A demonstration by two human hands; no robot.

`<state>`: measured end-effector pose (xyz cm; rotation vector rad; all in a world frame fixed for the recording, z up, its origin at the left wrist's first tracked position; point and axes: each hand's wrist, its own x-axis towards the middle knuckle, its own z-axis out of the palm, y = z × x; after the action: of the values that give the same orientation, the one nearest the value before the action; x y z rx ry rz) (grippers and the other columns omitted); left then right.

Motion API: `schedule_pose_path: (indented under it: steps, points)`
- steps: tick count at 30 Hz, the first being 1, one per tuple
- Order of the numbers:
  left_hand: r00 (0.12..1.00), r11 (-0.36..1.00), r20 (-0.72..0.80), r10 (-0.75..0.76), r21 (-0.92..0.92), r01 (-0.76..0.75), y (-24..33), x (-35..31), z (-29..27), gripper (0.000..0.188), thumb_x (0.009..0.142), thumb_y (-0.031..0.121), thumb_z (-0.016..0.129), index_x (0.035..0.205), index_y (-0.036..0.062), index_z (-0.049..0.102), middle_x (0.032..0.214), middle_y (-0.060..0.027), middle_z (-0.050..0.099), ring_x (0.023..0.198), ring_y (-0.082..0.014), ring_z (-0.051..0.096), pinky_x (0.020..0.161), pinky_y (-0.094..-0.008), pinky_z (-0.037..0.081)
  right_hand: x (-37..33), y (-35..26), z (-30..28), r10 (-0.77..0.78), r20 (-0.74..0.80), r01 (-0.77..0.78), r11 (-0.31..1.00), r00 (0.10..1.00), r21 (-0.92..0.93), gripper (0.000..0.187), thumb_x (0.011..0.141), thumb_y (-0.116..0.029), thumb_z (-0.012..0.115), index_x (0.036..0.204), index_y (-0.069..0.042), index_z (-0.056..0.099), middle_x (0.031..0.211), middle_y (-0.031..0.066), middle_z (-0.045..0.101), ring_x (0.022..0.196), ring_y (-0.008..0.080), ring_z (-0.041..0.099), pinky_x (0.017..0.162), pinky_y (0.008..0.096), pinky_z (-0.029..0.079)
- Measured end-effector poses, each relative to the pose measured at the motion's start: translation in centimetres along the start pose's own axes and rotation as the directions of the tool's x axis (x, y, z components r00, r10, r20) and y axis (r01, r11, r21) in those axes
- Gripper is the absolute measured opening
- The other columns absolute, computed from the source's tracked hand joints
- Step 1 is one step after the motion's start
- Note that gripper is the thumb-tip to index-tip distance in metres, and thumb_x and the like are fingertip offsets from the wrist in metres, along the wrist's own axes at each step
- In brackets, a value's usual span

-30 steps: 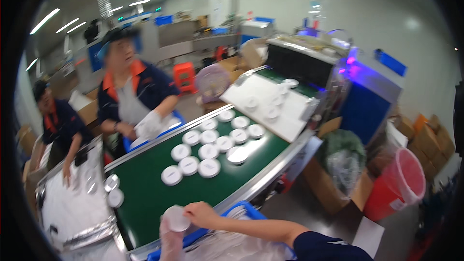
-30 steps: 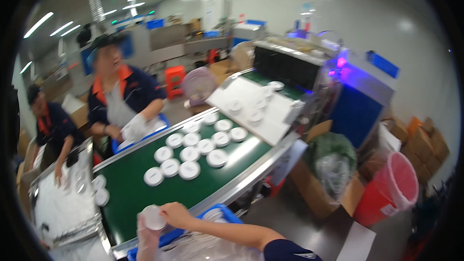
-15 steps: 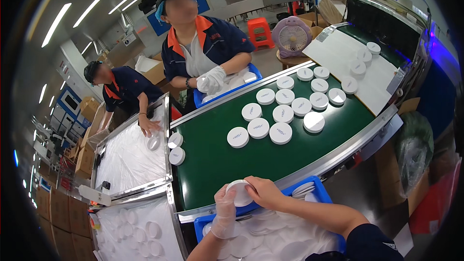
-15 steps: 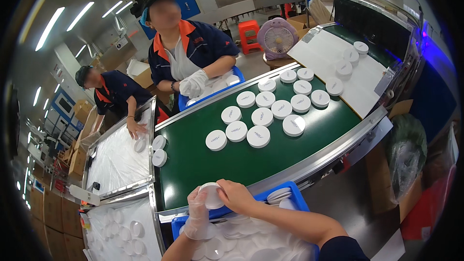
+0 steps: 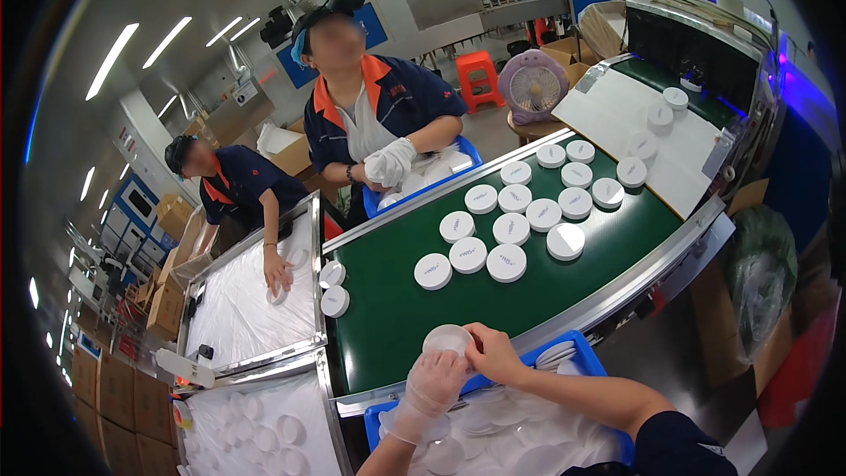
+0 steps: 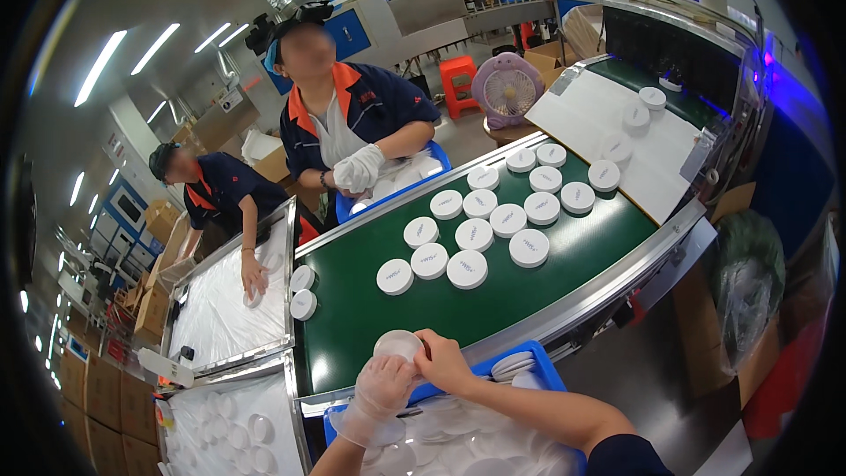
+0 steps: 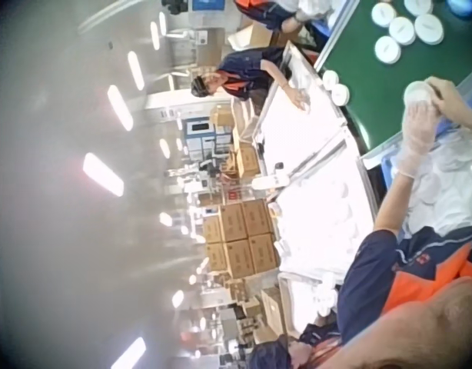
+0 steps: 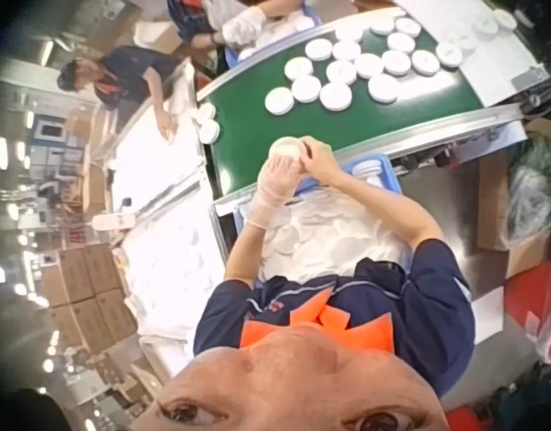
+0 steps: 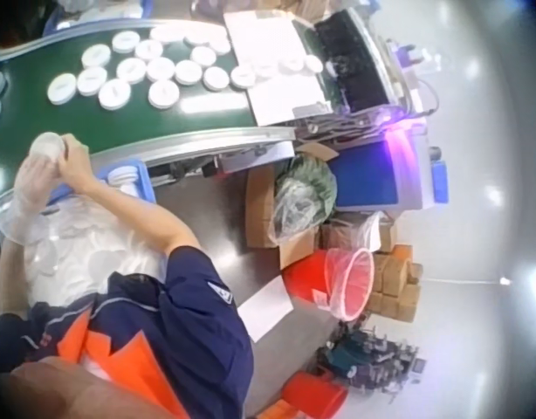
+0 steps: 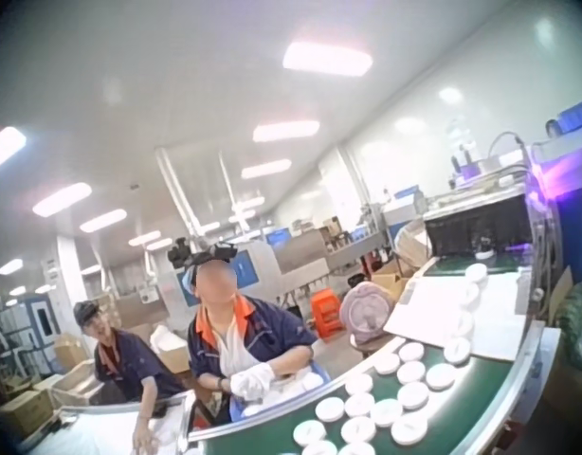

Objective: The person sorts and stacks white plastic lids by hand, moving them from workstations onto a conveyor belt. The person wears protective gloves while handling the lids.

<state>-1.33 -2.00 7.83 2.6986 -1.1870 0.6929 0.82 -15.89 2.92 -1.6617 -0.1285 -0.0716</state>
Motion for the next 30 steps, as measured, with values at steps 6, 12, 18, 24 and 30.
schedule_pose_path:
  steps: [6,12,18,24,30]
  points:
    - [0.963,0.962,-0.134,-0.233,0.114,0.248,-3.7,-2.0,0.2,0.012,0.074,0.012,0.058,0.072,0.0051,0.048,0.067,-0.0095,0.046,0.062,-0.0271,0.049,0.053,-0.0378,0.040,-1.5,-3.0,0.1,-0.120,0.109,0.116,0.993,0.987,0.038,0.020,0.076,-0.011,0.056,0.093,-0.001,0.055,0.065,0.0128,0.058,0.057,0.0235,0.058,0.054,0.0329,0.046]
    - [0.707,0.570,-0.500,-0.501,0.424,0.704,-18.4,-17.7,-0.7,0.018,0.075,0.010,0.056,0.086,-0.0038,0.050,0.083,-0.0238,0.050,0.084,-0.0405,0.048,0.079,-0.0426,0.040,-6.4,0.9,3.0,-0.277,0.829,0.663,0.735,0.486,-0.143,0.023,0.075,-0.020,0.061,0.091,-0.006,0.054,0.073,0.0090,0.057,0.069,0.0242,0.057,0.061,0.0358,0.047]
    - [0.535,0.498,-0.106,-0.838,0.252,0.830,-17.7,-27.4,1.5,0.013,0.073,0.009,0.054,0.081,-0.0020,0.053,0.078,-0.0197,0.052,0.080,-0.0374,0.050,0.076,-0.0406,0.042,-7.5,2.5,4.2,0.098,0.900,0.751,0.518,0.424,-0.410,0.033,0.072,-0.028,0.062,0.091,-0.002,0.055,0.096,0.0099,0.055,0.091,0.0267,0.051,0.076,0.0359,0.044]
    - [0.157,0.231,0.176,-0.972,0.585,0.777,-21.4,-32.3,-3.1,0.022,0.073,0.023,0.056,0.074,0.0020,0.061,0.077,-0.0224,0.059,0.081,-0.0387,0.057,0.071,-0.0419,0.046,-7.3,-0.8,3.5,0.012,0.911,0.710,0.623,0.411,-0.329,0.055,0.056,-0.025,0.074,0.097,0.004,0.052,0.105,0.0176,0.049,0.099,0.0306,0.046,0.083,0.0369,0.041]
    - [0.619,0.626,0.218,-0.755,-0.044,0.779,-15.3,-4.0,0.0,0.058,0.076,0.037,0.057,0.120,0.0005,0.045,0.116,-0.0205,0.052,0.111,-0.0338,0.046,0.094,-0.0370,0.036,-6.1,-1.2,2.3,0.019,0.870,0.616,0.698,0.492,-0.364,0.068,0.045,-0.019,0.078,0.102,0.005,0.051,0.115,0.0218,0.044,0.103,0.0322,0.044,0.083,0.0378,0.040]
